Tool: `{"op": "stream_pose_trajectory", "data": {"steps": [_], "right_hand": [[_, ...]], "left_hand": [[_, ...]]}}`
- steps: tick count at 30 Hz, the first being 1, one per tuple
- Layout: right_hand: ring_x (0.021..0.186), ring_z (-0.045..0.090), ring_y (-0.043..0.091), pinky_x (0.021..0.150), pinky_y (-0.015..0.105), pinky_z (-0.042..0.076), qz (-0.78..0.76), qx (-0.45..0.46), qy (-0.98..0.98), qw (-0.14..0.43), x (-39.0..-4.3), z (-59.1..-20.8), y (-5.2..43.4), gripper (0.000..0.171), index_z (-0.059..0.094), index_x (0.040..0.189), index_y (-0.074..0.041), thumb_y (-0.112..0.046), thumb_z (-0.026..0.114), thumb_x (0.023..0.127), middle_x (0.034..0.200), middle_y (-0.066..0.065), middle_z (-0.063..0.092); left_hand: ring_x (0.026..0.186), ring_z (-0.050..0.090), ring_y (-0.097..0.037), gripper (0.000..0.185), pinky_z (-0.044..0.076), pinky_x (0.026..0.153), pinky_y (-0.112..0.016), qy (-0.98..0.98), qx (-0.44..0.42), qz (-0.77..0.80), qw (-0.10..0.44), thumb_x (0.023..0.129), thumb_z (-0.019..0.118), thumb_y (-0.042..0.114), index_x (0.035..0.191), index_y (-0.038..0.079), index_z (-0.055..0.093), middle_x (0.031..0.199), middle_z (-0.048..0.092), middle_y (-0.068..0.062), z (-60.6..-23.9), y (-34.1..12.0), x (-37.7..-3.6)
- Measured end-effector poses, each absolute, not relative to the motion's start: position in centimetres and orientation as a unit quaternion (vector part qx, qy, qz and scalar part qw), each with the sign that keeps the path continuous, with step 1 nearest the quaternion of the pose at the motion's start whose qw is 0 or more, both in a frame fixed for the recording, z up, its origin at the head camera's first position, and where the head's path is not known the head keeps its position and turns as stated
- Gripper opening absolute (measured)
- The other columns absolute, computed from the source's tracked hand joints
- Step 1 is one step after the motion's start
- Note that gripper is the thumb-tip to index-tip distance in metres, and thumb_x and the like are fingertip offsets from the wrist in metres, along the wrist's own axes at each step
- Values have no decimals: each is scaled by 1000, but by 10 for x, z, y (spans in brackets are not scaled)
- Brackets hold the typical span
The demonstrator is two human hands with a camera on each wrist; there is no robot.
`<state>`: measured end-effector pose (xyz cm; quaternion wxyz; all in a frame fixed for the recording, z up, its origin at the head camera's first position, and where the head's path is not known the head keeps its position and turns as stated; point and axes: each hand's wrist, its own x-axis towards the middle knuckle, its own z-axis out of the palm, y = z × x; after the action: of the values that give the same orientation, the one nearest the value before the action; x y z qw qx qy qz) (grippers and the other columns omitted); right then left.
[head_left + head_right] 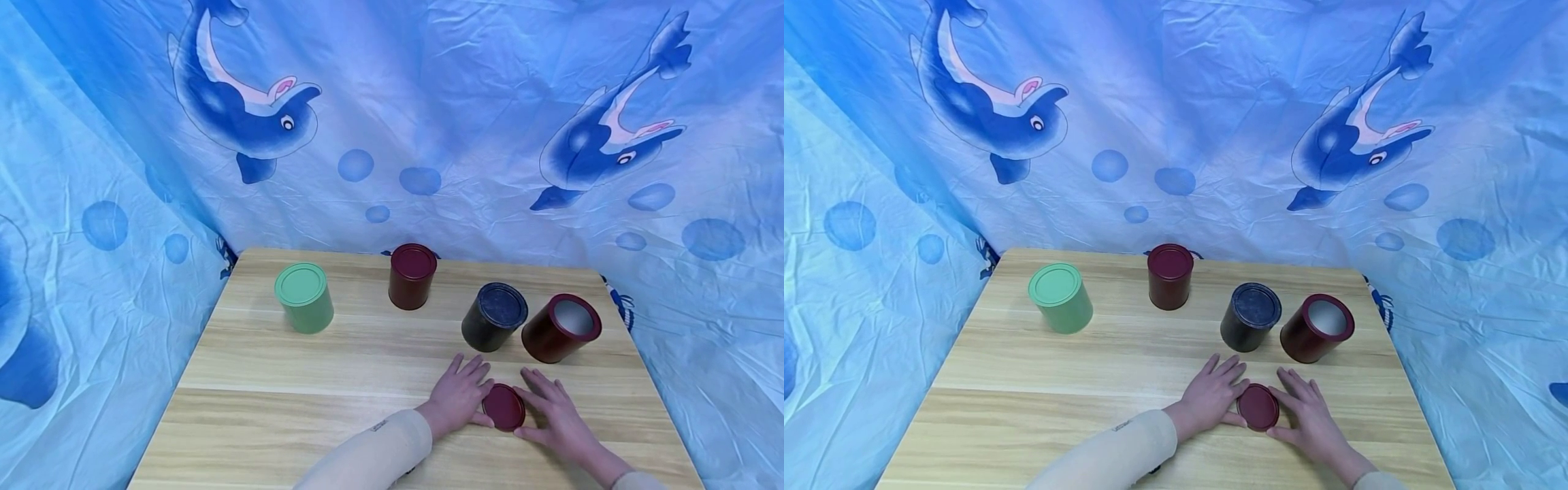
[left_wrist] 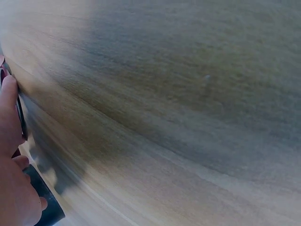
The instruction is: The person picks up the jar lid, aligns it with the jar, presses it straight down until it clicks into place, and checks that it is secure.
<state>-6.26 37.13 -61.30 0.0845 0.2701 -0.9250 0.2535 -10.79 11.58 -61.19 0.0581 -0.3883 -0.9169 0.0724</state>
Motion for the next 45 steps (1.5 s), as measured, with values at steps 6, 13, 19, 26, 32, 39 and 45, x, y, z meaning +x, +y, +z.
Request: {"op": "stream_pose_trajectory", "data": {"steps": [6,13,19,26,32,39,45], "right_hand": [[158,33,24,98,90,31,281,271,-917,83,-63,-614,370,72,73,132,-3,-25,100,69,152,29,54],[153,36,40,102,90,27,301,252,-918,51,-64,-610,365,68,73,133,-6,-25,99,74,156,28,51],[156,34,36,106,89,24,299,261,-916,60,-66,-607,361,68,72,133,-4,-26,98,74,155,31,51],[159,14,0,105,91,22,306,272,-910,71,-70,-602,358,70,72,132,-2,-25,99,71,154,33,50],[159,24,6,105,92,19,327,289,-896,78,-71,-592,356,69,72,131,-3,-21,99,70,158,26,49],[159,17,-1,117,84,11,340,292,-892,64,-69,-569,348,71,70,135,-3,-20,98,73,159,26,47],[160,15,1,114,87,13,346,284,-893,45,-70,-545,342,72,68,140,-5,-23,98,76,164,16,45]], "left_hand": [[156,39,-17,82,37,124,-45,-915,-393,61,65,83,55,89,144,35,68,160,54,7,-614,114,-110],[155,40,-18,83,38,124,-46,-910,-406,40,71,83,57,89,143,33,70,160,54,6,-614,107,-113],[155,41,-19,83,39,124,-46,-905,-418,19,80,85,55,87,144,30,69,159,56,5,-613,100,-117],[155,42,-22,82,39,124,-48,-898,-431,-9,82,86,57,86,142,28,70,159,56,3,-603,92,-121],[155,41,-23,79,38,125,-50,-895,-440,-29,68,89,60,83,141,25,71,159,56,1,-585,84,-122],[156,41,-22,76,37,125,-49,-891,-446,-46,70,88,64,80,139,25,72,157,58,1,-564,73,-122],[156,40,-22,75,36,126,-48,-885,-456,-53,73,89,64,79,138,24,73,157,58,1,-540,65,-123]]}}
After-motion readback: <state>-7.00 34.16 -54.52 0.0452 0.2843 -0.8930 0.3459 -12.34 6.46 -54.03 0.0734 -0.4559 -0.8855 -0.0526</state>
